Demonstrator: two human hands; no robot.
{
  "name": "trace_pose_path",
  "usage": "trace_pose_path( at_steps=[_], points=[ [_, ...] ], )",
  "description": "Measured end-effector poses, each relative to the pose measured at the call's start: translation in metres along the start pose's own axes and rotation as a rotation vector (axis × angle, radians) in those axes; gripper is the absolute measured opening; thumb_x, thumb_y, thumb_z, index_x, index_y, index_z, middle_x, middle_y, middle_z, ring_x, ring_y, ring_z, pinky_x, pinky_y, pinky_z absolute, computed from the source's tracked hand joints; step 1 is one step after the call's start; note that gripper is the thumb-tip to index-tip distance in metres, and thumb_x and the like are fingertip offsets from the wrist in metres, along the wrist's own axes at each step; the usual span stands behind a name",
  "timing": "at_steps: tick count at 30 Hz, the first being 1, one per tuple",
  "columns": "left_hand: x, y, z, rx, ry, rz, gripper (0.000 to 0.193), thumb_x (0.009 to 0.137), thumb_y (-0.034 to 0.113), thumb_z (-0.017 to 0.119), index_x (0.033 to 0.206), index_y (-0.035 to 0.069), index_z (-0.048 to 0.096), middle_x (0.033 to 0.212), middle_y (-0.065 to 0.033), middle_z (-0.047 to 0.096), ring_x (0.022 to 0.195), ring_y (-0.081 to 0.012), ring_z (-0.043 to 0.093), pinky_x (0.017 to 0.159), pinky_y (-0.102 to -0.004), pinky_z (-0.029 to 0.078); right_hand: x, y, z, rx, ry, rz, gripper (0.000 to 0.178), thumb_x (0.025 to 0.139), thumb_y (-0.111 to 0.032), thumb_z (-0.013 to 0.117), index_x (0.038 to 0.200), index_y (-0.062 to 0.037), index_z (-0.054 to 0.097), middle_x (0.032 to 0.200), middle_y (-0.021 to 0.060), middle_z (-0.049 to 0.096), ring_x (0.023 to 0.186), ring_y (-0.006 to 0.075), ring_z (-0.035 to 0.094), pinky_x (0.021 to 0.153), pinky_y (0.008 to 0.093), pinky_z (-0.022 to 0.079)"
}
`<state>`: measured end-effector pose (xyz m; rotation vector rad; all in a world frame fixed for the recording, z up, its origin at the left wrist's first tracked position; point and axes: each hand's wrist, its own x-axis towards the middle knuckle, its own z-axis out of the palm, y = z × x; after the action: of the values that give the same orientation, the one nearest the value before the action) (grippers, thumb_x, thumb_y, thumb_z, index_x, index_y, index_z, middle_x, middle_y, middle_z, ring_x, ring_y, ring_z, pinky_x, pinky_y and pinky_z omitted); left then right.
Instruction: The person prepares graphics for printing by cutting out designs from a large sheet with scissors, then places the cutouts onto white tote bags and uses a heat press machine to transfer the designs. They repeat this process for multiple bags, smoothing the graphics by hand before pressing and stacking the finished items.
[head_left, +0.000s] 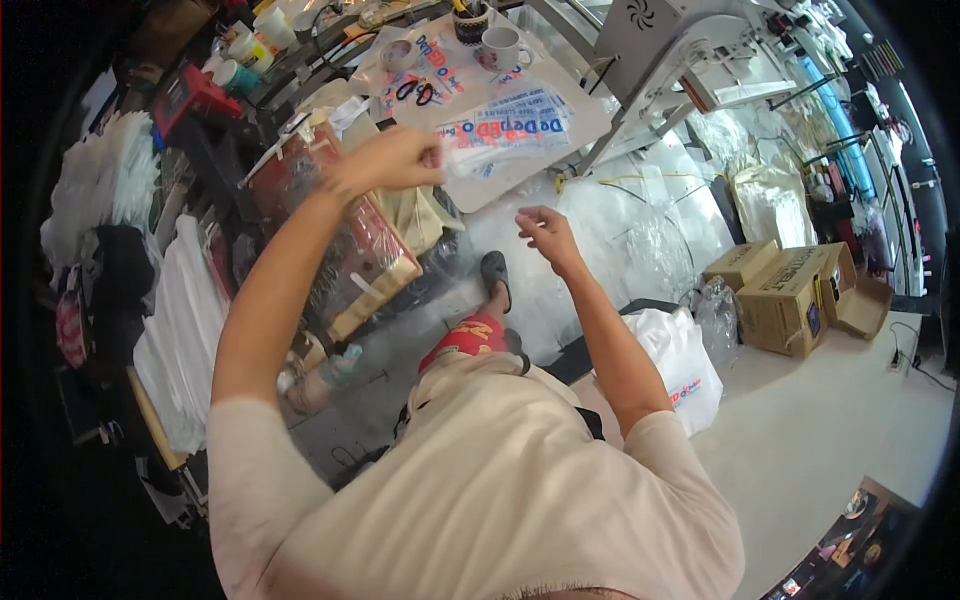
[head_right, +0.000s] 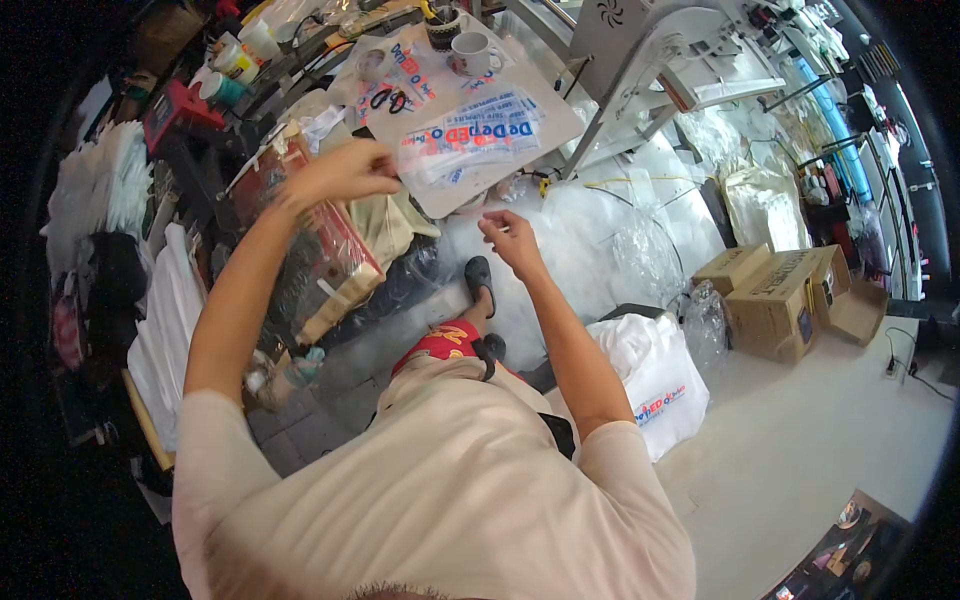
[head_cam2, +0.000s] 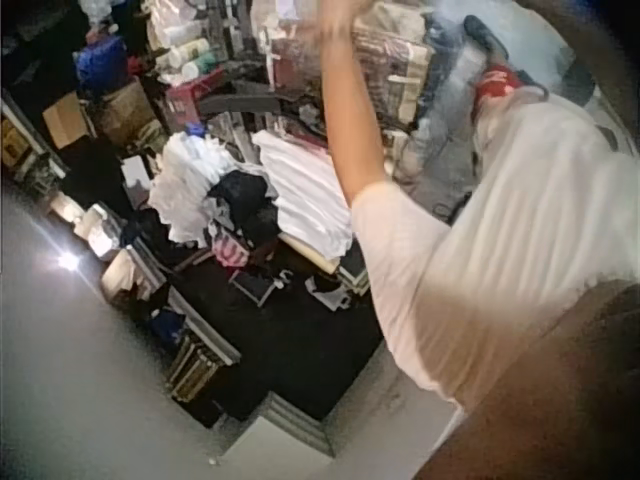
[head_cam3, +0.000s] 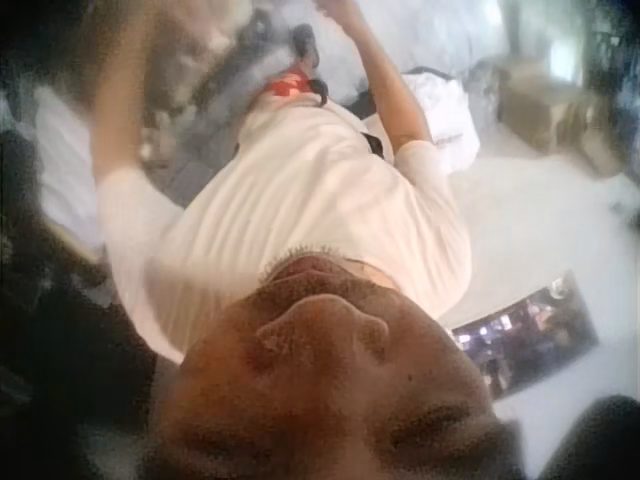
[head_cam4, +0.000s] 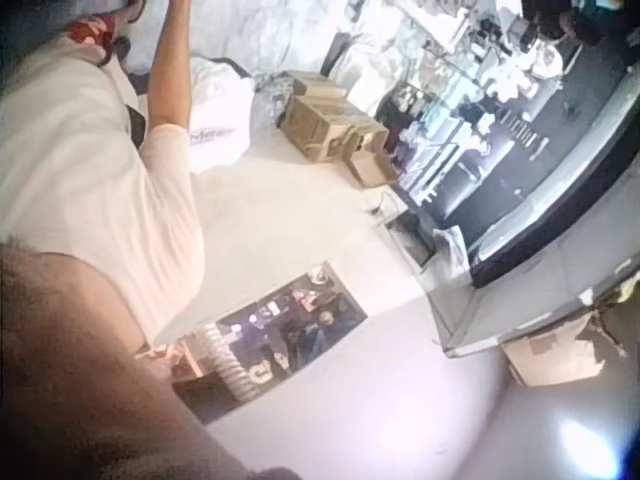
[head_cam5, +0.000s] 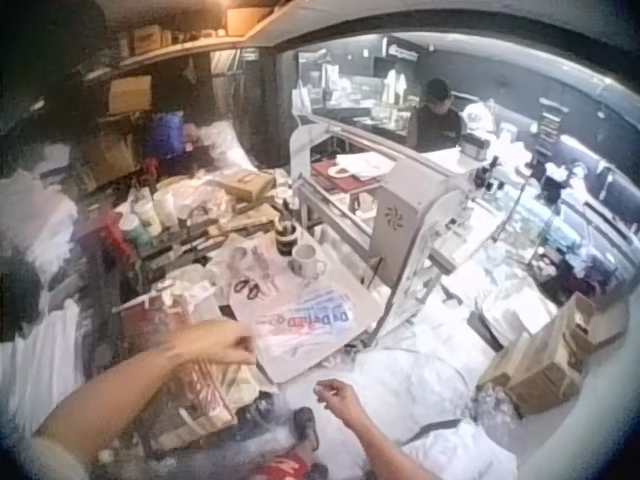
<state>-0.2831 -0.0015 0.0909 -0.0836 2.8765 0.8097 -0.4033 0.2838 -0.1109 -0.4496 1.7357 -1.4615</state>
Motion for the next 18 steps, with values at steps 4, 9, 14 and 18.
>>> trace_pose_path(
  at_steps=[4, 9, 14, 18],
  points=[
    [0.11, -0.116, 0.081, 0.263, -0.048, -0.132, 0.054, 0.078, 0.036, 0.081, 0.121, 0.005, 0.067, 0.112, -0.0146, 0.07, 0.112, -0.0349, 0.065, 0.097, -0.0447, 0.051, 0.065, -0.007, 0.003, -0.24, 0.204, -0.207, 0.049, 0.088, -0.028, 0.078, 0.123, 0.0024, 0.066, 0.108, 0.0157, 0.07, 0.089, 0.0247, 0.07, 0.077, 0.0346, 0.056],
    [0.157, -0.162, 0.118, 0.065, 0.273, -0.396, 0.074, 0.064, 0.042, 0.091, 0.128, 0.014, 0.065, 0.128, -0.0118, 0.064, 0.128, -0.0327, 0.055, 0.101, -0.0553, 0.045, 0.139, -0.027, -0.022, -0.665, 0.399, -0.471, 0.069, 0.078, -0.027, 0.083, 0.134, 0.002, 0.057, 0.12, 0.0238, 0.061, 0.108, 0.0399, 0.061, 0.095, 0.046, 0.05],
    [0.149, -0.16, 0.096, 0.062, 0.404, -0.3, 0.039, 0.073, 0.023, 0.088, 0.104, 0.009, 0.069, 0.1, -0.0073, 0.071, 0.101, -0.0287, 0.068, 0.091, -0.0463, 0.05, 0.201, -0.052, -0.03, -0.728, 0.367, -0.329, 0.095, 0.066, -0.038, 0.091, 0.144, -0.0032, 0.049, 0.131, 0.0236, 0.058, 0.115, 0.0429, 0.057, 0.1, 0.0506, 0.046],
    [0.152, -0.155, 0.057, -0.346, 0.108, -0.194, 0.027, 0.079, 0.012, 0.082, 0.097, 0.004, 0.064, 0.091, -0.0127, 0.071, 0.088, -0.0287, 0.069, 0.078, -0.0391, 0.053, 0.216, -0.102, -0.024, -1.043, 0.432, -0.674, 0.077, 0.072, -0.039, 0.089, 0.138, -0.0113, 0.062, 0.127, 0.0179, 0.066, 0.11, 0.0344, 0.064, 0.088, 0.0448, 0.051]
  ],
)
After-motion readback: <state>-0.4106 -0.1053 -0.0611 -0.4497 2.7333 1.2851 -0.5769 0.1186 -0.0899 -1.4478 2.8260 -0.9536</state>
